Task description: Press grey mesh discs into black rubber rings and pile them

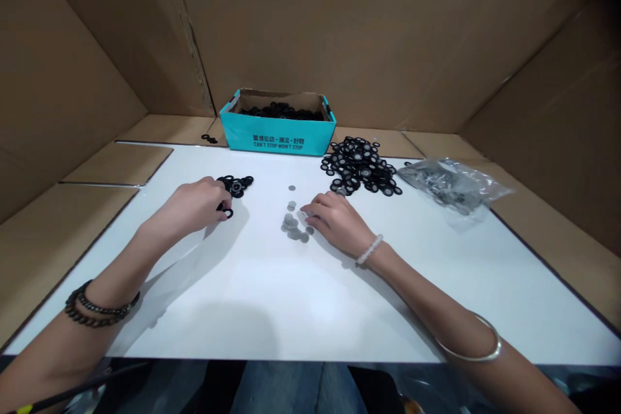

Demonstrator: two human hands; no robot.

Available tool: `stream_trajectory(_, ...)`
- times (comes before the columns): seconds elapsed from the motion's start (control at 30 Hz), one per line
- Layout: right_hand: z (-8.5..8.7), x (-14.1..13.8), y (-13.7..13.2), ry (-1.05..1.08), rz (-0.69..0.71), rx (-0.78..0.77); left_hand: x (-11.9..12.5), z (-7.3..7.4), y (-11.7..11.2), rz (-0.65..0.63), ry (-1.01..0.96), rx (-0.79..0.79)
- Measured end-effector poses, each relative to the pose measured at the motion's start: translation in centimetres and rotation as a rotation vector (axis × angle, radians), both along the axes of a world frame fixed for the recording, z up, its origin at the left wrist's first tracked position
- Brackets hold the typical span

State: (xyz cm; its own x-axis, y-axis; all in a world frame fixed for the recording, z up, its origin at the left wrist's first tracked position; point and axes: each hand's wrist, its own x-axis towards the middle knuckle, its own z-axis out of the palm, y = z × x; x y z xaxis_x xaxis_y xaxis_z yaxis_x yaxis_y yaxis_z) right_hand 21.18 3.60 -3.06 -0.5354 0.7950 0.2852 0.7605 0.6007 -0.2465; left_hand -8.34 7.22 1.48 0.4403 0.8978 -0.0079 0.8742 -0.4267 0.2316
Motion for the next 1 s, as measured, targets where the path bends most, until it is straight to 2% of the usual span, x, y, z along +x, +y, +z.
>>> stream_trajectory(0.13, -0.3, -1.6, -0.1, 0.065, 0.023, -0.072, -0.1, 0.1, 0.2, -0.02, 0.089, 0.016)
stream_trajectory(0.27, -0.7, -2.2, 0.1, 0.154, 0.014, -0.148, 0.7, 0.6, 0.0, -0.004, 0.057, -0.079)
stream_trajectory(0.4, -0.7, -2.3, 0.0, 0.276, -0.035, -0.251, 2.4, 0.8, -0.7, 0.007, -0.169, -0.116)
stream_trajectory(0.53, -0.3, -2.3, -0.3, 0.298, -0.047, -0.302, 4.0, 0.1, -1.4, 0.018, -0.375, -0.178)
stream_trajectory(0.63, -0.1, -2.2, -0.5, 0.307, -0.053, -0.321, 4.9, -1.0, -1.7, 0.082, -0.556, -0.298)
stream_trajectory(0.77, -0.3, -2.3, -0.6, 0.288, 0.006, -0.294, 5.9, -2.0, -2.3, 0.208, -0.797, -0.512)
stream_trajectory(0.87, -0.3, -2.4, -0.6, 0.299, 0.011, -0.313, 6.5, -2.3, -2.8, 0.259, -0.879, -0.644)
stream_trajectory(1.0, -0.3, -2.3, -0.6, 0.367, -0.026, -0.374, 6.8, -2.7, -3.2, 0.267, -0.949, -0.708)
